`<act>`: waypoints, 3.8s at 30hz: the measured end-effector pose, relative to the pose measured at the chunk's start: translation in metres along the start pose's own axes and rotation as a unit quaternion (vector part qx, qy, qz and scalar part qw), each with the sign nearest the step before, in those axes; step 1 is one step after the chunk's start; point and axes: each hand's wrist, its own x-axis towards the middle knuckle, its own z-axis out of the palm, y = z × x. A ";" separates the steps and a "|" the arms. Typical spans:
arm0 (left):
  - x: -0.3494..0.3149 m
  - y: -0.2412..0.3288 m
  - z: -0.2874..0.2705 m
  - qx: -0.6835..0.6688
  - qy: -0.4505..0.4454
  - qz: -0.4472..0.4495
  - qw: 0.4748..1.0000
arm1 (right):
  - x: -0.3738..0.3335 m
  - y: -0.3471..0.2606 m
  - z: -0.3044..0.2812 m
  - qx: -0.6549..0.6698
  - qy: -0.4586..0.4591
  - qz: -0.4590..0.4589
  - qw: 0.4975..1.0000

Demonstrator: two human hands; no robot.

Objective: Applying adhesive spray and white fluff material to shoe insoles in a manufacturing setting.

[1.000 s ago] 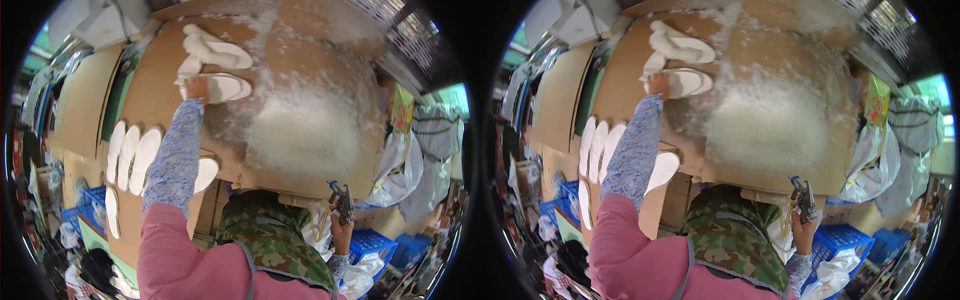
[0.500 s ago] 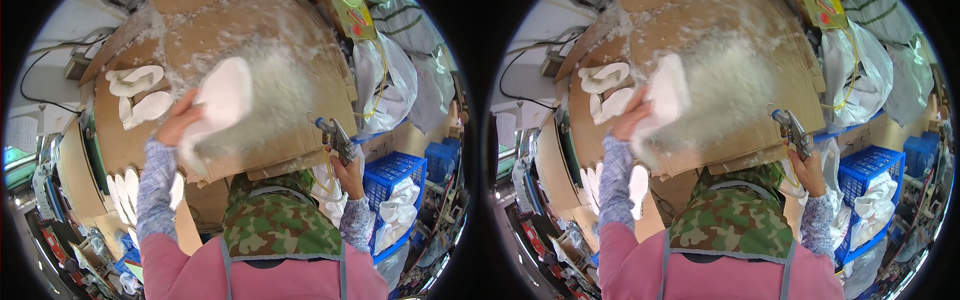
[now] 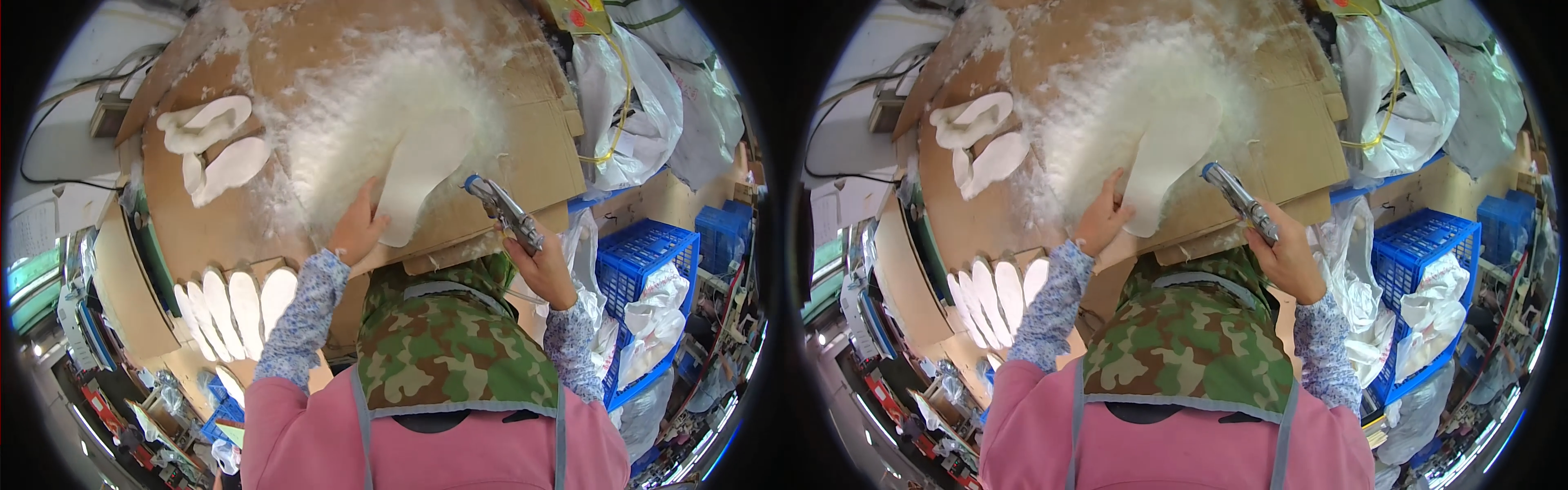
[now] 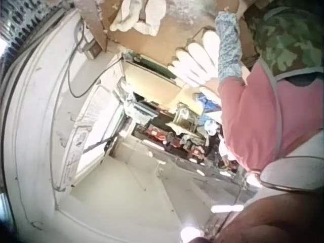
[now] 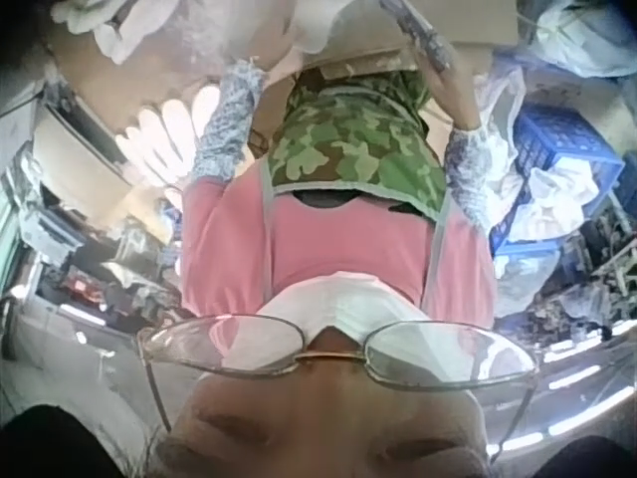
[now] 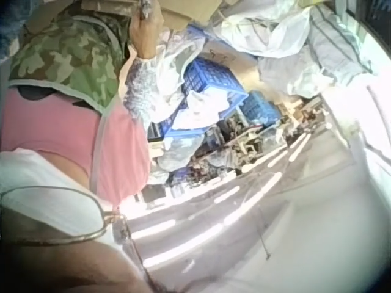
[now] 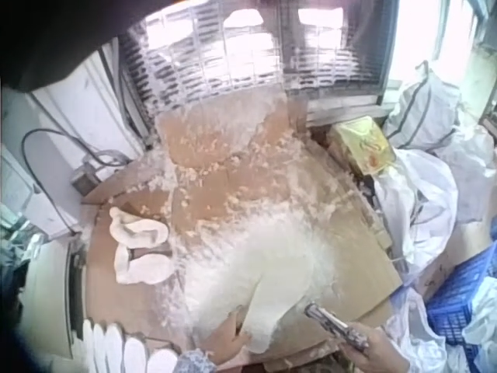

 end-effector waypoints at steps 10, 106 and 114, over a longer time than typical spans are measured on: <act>-0.020 0.007 0.007 -0.039 0.147 0.041 0.987 | 0.008 -0.016 0.028 -0.012 -0.100 -0.057 0.993; -0.056 -0.034 0.068 -0.135 0.307 -0.049 0.941 | 0.034 0.012 -0.034 -0.101 0.030 -0.091 0.990; -0.129 0.069 -0.006 -0.269 0.377 0.091 0.882 | 0.004 0.000 -0.042 0.083 0.055 -0.002 0.995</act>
